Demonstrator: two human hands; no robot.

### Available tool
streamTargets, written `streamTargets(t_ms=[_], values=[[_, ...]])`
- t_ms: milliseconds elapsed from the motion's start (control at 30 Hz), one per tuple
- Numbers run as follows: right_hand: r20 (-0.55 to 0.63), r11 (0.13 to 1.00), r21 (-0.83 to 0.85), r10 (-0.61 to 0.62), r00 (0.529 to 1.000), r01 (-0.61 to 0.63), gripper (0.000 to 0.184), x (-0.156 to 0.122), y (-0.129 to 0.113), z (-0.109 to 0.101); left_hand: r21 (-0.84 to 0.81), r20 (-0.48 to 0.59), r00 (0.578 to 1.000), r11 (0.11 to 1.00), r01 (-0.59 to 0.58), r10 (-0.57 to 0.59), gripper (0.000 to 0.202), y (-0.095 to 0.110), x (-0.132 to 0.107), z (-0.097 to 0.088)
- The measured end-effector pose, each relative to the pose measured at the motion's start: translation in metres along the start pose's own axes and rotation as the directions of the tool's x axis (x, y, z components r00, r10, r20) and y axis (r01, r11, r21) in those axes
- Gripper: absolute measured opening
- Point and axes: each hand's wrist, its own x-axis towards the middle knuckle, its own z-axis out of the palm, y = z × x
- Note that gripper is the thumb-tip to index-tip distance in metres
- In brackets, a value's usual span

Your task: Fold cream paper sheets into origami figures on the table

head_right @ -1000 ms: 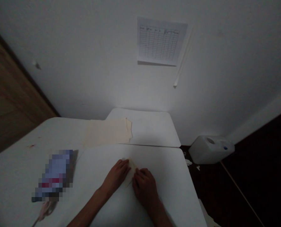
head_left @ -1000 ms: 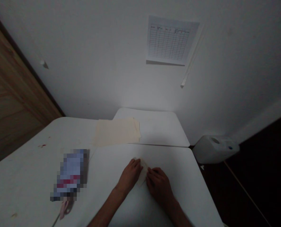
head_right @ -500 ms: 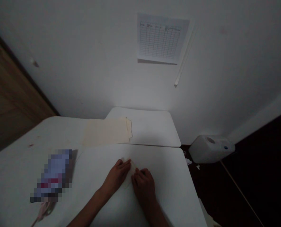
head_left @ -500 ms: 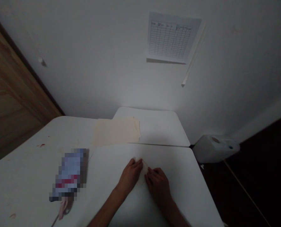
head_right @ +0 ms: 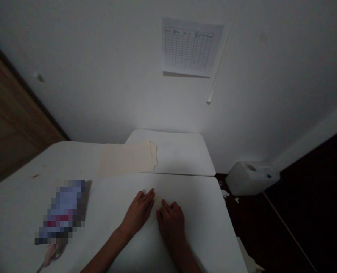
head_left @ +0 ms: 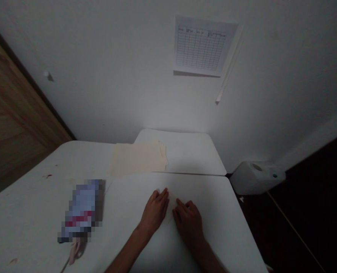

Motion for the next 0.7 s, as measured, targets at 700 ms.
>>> streamTargets(t_ms=[700], values=[[0.344,0.918,0.172,0.284,0.895,-0.358,0.049,0.037,0.006,-0.015,-0.259,-0.075,0.984,0.956,0.135,-0.16,0.018,-0.009,-0.007,-0.011]])
